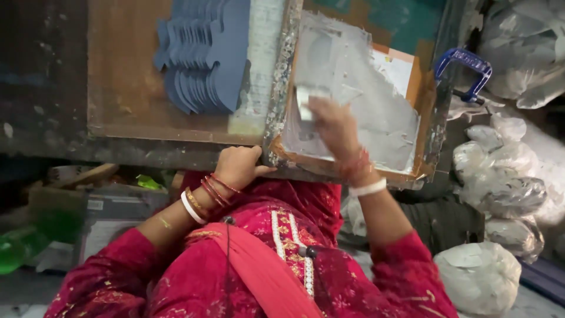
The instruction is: The person performs screen printing by placing a blue cutout on a screen, applying white ink with a squeegee, and peeling the printed piece off. They repeat this process multiple times, stacking the finished blue cutouts on the workbench.
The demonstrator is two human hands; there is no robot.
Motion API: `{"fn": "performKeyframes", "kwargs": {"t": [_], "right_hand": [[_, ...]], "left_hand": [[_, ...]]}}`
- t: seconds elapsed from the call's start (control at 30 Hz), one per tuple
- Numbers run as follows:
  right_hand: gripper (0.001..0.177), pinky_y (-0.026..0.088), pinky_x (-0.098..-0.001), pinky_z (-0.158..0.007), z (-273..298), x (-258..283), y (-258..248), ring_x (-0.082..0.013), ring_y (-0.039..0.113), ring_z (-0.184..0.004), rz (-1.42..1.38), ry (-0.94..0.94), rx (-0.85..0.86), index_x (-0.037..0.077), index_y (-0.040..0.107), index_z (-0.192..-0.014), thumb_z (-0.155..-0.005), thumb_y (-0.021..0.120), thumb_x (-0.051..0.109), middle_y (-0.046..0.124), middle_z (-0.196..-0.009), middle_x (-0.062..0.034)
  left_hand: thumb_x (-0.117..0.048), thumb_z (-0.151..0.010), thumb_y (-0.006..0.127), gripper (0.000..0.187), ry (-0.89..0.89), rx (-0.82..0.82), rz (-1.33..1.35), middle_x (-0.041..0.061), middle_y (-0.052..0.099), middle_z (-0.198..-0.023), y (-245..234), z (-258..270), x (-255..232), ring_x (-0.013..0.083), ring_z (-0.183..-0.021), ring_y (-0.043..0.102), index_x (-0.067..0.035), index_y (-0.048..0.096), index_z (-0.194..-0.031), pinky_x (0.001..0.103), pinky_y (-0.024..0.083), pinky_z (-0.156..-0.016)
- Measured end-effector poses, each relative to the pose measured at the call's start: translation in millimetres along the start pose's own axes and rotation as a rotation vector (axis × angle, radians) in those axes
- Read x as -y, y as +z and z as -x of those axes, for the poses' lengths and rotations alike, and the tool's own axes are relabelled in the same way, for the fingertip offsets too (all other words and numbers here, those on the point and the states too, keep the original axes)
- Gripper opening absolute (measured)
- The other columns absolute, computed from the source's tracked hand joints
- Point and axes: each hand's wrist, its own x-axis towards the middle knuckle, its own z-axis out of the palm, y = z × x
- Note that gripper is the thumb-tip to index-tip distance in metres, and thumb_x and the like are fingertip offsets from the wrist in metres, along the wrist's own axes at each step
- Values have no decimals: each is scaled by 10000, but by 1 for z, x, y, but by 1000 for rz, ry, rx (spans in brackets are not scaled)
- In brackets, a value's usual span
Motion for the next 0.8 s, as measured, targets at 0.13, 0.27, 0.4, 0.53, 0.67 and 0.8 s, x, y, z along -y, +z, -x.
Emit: {"fn": "performKeyframes", "kwargs": {"t": [0.13, 0.27, 0.4, 0.53, 0.67, 0.8], "right_hand": [[434, 553, -400, -953, 69, 61, -23, -328, 692, -1124, 28, -45, 18, 121, 708, -1209, -790, 818, 146, 693, -1259, -132], [479, 566, -370, -926, 105, 68, -44, -299, 714, -1119, 41, 68, 112, 118, 742, -1228, -783, 693, -52, 741, -1251, -120], [280, 554, -404, -1057, 117, 75, -54, -287, 689, -1235, -370, 187, -365, 17, 658, -1267, -991, 615, -4, 712, -1310, -173], [236, 548, -503, -1064, 144, 37, -59, -319, 683, -1179, -480, 70, -951, -7, 623, -1220, -1065, 566, 162, 683, -1253, -190], [380, 560, -596, -1044, 178, -27, -88, -318, 679, -1120, -1128, 20, -1301, 2, 599, -1237, -1077, 496, 331, 659, -1235, -170], [546, 550, -479, -1018, 198, -44, -109, -319, 630, -1163, 301, 155, -1383, -25, 500, -1432, -1109, 505, 415, 597, -1363, -193]], "left_hand": [[-667, -771, 724, 582, 35, 13, -5, 171, 709, -730, -12, -3, -3, 399, -716, 700, -85, 701, -758, 518, 546, -645], [-618, -705, 822, 565, -58, 14, 58, 178, 709, -710, -37, 2, -23, 370, -696, 703, -60, 742, -743, 472, 545, -659], [-325, -766, 871, 402, 128, 193, 802, 94, 784, -806, -87, 14, -62, 140, -726, 716, 3, 764, -974, 311, 584, -672], [-270, -845, 770, 563, 615, 316, 1118, 118, 752, -1155, -117, 8, -111, 183, -896, 726, 14, 631, -1311, 309, 596, -789], [-184, -873, 702, 330, 284, -56, 229, 182, 759, -1023, -6, -114, -33, 342, -897, 751, -44, 717, -1171, 440, 591, -758], [-223, -847, 741, 284, 51, -471, 108, 291, 653, -1061, -8, -182, -26, 452, -811, 693, 20, 660, -968, 522, 566, -652]]}}
